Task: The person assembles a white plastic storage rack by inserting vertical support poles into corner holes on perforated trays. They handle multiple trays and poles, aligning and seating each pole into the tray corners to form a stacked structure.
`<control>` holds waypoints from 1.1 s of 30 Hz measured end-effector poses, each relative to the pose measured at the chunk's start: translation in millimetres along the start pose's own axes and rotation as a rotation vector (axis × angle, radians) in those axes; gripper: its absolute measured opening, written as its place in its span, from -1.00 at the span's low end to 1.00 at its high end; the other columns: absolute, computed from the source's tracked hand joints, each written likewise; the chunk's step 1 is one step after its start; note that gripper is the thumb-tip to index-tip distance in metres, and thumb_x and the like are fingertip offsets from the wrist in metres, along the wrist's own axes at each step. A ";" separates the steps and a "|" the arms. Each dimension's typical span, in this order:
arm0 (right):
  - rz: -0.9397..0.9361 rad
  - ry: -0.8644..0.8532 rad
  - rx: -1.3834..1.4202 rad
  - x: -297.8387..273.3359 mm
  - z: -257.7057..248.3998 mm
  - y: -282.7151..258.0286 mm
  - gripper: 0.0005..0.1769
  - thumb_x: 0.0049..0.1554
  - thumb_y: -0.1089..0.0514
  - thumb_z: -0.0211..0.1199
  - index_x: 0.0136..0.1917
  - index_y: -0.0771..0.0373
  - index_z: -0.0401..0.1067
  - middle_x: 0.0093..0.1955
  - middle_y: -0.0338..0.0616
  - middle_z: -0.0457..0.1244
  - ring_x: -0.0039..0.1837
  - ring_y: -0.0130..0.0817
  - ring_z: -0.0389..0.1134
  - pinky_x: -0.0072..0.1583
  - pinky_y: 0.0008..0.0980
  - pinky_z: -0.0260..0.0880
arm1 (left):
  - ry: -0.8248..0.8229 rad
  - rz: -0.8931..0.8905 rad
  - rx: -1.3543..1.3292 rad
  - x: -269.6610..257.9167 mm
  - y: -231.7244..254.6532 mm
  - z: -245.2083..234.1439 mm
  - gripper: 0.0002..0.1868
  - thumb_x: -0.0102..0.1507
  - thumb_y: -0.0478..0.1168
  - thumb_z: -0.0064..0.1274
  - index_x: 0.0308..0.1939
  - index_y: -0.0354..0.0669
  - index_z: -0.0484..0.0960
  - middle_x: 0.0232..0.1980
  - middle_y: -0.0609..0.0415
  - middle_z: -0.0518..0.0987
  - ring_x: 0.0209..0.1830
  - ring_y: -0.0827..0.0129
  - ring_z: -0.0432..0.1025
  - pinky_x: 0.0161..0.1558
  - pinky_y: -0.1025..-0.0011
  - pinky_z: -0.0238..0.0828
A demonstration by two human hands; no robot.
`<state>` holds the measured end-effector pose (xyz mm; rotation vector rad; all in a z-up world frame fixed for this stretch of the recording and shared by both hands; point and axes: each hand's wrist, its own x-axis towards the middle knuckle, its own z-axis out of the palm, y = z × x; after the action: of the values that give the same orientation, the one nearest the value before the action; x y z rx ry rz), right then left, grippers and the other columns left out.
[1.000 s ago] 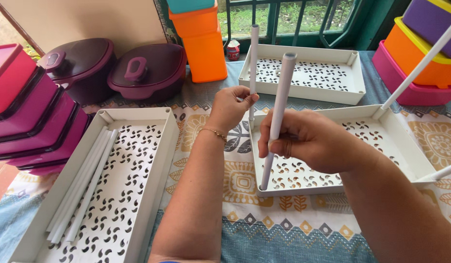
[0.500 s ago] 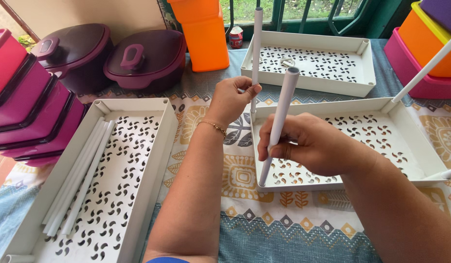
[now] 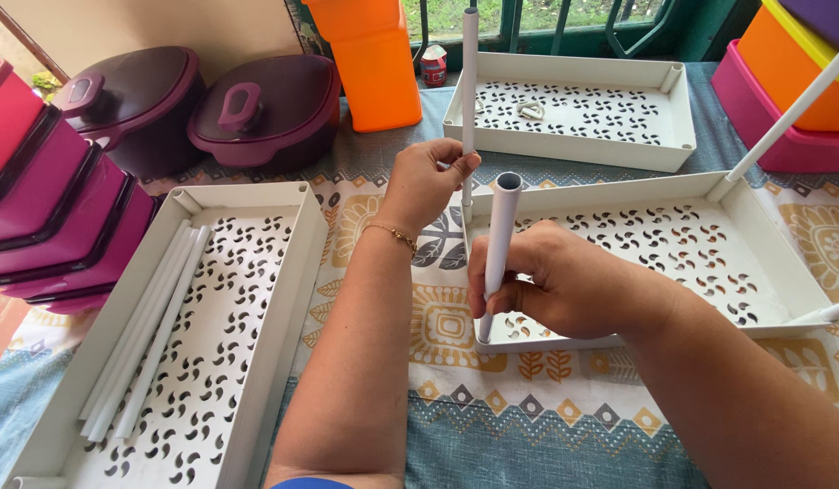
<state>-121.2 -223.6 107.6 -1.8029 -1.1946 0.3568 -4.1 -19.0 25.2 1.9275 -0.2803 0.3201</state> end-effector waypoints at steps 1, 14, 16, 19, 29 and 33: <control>-0.025 -0.006 -0.014 0.8 -0.6 1.8 -0.82 -0.01 0.49 0.24 -0.19 0.26 0.44 -0.22 -0.20 0.43 -0.10 -0.31 0.54 -0.01 -0.35 0.56 | 0.001 0.001 0.006 0.4 0.1 -0.3 -0.77 0.23 -0.15 0.25 -0.17 -0.25 0.76 -0.35 0.13 0.70 -0.43 0.56 0.50 -0.33 0.52 0.50; 0.010 -0.065 0.038 2.3 1.3 12.7 -0.84 0.06 0.51 0.18 -0.20 0.30 0.37 -0.22 -0.15 0.45 -0.10 -0.37 0.54 -0.07 -0.42 0.60 | 0.112 0.186 0.305 -26.7 63.8 -26.6 -0.67 0.19 -0.20 0.27 0.02 -0.18 0.68 -0.21 0.03 0.69 -0.38 0.33 0.57 -0.25 0.38 0.51; 0.042 -0.069 0.030 3.0 1.2 9.5 -0.85 0.07 0.50 0.17 -0.19 0.31 0.38 -0.21 -0.15 0.46 -0.11 -0.38 0.54 -0.08 -0.41 0.60 | 0.091 0.136 0.312 -36.3 75.9 -30.0 -0.70 0.21 -0.20 0.24 0.02 -0.16 0.69 -0.21 0.04 0.70 -0.35 0.32 0.59 -0.22 0.38 0.52; 0.087 -0.084 0.017 2.3 0.6 5.5 -0.89 0.09 0.45 0.18 -0.16 0.30 0.41 -0.18 -0.17 0.47 -0.09 -0.40 0.54 -0.05 -0.41 0.60 | 0.023 0.094 0.450 -47.4 88.2 -33.4 -0.74 0.23 -0.21 0.21 -0.01 -0.16 0.71 -0.18 -0.03 0.70 -0.27 0.22 0.58 -0.18 0.32 0.49; 0.074 -0.082 -0.067 -1.9 -36.7 44.3 -0.57 0.01 0.40 0.18 0.15 0.17 0.46 0.02 -0.23 0.48 0.02 -0.44 0.51 0.11 -0.37 0.54 | -0.193 0.265 0.523 -121.6 132.7 -49.9 -0.64 0.02 -0.49 -0.01 -0.13 -0.27 0.68 -0.14 -0.13 0.65 -0.14 0.07 0.58 -0.01 0.27 0.52; 0.350 0.054 -0.166 12.3 -26.4 72.9 -0.76 0.14 0.22 0.24 0.11 0.18 0.49 0.06 -0.17 0.49 0.12 -0.32 0.51 0.17 -0.29 0.50 | -0.232 0.440 0.273 -149.0 144.4 -39.9 -0.65 0.07 -0.34 0.25 -0.07 -0.30 0.60 -0.14 -0.10 0.63 -0.10 0.09 0.57 0.00 0.29 0.52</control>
<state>-55.8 -235.4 65.8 -2.1579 -0.8904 0.4142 -196.4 -27.9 112.2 2.1640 -0.8577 0.4403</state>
